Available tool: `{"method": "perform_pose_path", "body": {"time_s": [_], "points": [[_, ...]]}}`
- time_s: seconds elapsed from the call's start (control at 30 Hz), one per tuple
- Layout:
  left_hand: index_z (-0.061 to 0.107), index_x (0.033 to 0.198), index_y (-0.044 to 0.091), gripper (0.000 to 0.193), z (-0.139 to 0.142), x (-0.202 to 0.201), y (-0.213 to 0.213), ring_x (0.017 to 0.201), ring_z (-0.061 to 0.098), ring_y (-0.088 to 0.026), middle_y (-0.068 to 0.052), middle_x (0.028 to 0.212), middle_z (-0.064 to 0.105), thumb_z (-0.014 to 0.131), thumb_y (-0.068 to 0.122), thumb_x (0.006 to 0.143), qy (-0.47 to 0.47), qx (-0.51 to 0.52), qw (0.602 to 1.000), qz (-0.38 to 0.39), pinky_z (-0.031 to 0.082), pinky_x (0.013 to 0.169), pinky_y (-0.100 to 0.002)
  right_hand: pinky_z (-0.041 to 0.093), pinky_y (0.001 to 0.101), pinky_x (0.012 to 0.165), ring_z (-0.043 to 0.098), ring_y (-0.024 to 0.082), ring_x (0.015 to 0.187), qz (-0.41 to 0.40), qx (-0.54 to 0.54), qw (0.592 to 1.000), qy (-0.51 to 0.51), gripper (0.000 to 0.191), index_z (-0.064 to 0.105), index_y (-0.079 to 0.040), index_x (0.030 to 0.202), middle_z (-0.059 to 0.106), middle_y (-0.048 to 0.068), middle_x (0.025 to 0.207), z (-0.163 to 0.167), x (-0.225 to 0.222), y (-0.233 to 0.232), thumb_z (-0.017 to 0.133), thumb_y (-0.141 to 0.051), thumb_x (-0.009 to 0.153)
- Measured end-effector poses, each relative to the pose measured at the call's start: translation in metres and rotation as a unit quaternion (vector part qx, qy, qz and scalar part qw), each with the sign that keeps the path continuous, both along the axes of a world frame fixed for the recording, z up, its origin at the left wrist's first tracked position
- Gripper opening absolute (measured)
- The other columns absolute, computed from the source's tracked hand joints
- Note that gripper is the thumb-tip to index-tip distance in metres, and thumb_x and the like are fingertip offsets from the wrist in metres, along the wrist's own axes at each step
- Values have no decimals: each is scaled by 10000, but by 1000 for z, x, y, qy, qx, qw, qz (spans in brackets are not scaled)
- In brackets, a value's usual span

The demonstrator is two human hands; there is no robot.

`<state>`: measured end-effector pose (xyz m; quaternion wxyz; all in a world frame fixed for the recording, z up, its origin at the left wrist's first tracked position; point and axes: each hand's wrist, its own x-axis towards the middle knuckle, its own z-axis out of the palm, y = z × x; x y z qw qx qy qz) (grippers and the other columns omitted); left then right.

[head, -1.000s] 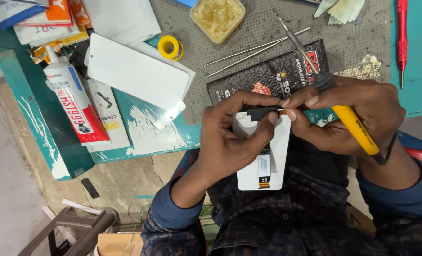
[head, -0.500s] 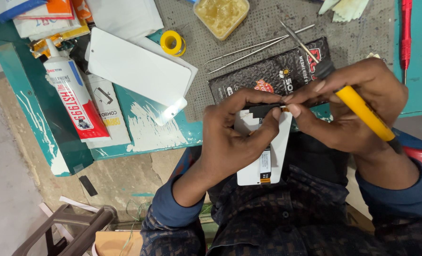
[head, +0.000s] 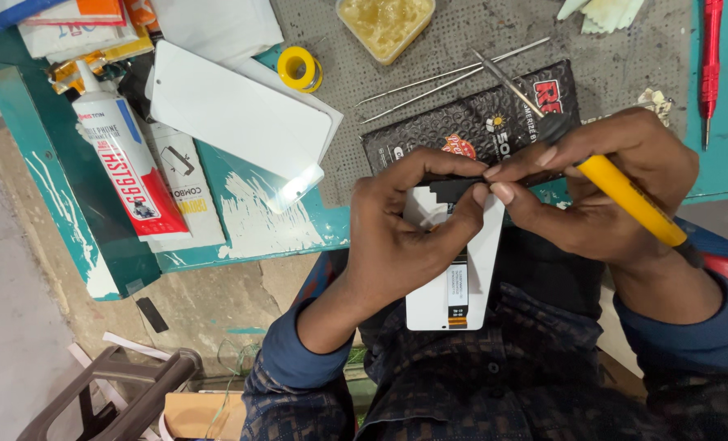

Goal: The person uses a soldering iron to work on a smartphone screen assembly, then handles a battery and a small component on the workbench. They reposition the screen and continue soldering on the ribbon cable area.

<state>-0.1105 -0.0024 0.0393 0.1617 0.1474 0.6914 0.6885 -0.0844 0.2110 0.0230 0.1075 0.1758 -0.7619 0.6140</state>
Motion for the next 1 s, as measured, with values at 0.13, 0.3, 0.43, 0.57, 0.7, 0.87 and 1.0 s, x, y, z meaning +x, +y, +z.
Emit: {"method": "perform_pose_path", "body": {"time_s": [0.13, 0.3, 0.43, 0.57, 0.7, 0.87, 1.0], "points": [[701, 1131, -16, 141, -2, 0, 0, 837, 660, 4, -31, 903, 749, 749, 13, 1001, -10, 6, 1000, -6, 524, 698, -167, 691, 395, 865, 751, 321, 1016, 4, 12, 1000, 15, 387, 461, 71, 1126, 685, 241, 948, 0, -2, 1, 744, 102, 864], [697, 1114, -26, 106, -3, 0, 1, 836, 649, 6, -27, 904, 738, 742, 8, 1024, -13, 25, 1000, -8, 516, 695, -168, 675, 372, 819, 757, 320, 993, -19, 24, 999, 15, 388, 452, 73, 1123, 679, 246, 926, 1, 2, -1, 744, 108, 871], [703, 1152, -19, 139, -3, 1, 1, 829, 647, 10, -23, 902, 738, 741, 11, 1022, -27, 26, 999, -11, 513, 682, -167, 687, 369, 812, 757, 317, 960, -41, 28, 998, 25, 413, 407, 72, 1120, 684, 272, 937, 0, 6, -5, 734, 118, 872], [706, 1139, -16, 140, -3, 1, 0, 791, 641, 16, -17, 874, 731, 745, 14, 1007, -32, 13, 999, -12, 491, 637, -160, 638, 259, 641, 774, 311, 924, -50, 44, 997, 24, 436, 393, 81, 1096, 706, 279, 920, -1, 6, -6, 754, 104, 854], [695, 1149, -15, 156, -3, 1, 1, 841, 649, 16, -22, 918, 737, 754, 13, 1007, -29, 31, 999, -9, 513, 683, -159, 687, 365, 792, 763, 322, 955, -41, 34, 997, 48, 419, 400, 77, 1117, 678, 256, 915, -2, 4, -5, 744, 103, 879], [697, 1099, -24, 107, 0, -2, 1, 848, 649, 9, -34, 916, 747, 754, 5, 1013, 15, -5, 1000, -12, 511, 691, -167, 694, 382, 824, 761, 312, 960, -29, -6, 1000, 6, 334, 409, 77, 1119, 659, 235, 934, -5, 5, -2, 650, 136, 895], [711, 1081, -22, 153, 4, -2, 1, 753, 638, -2, -39, 870, 763, 772, 11, 944, 25, -78, 997, -11, 479, 601, -186, 684, 346, 836, 759, 284, 999, -51, -35, 997, -48, 350, 415, 53, 1148, 650, 222, 1015, -2, 8, -3, 678, 133, 931]]}}
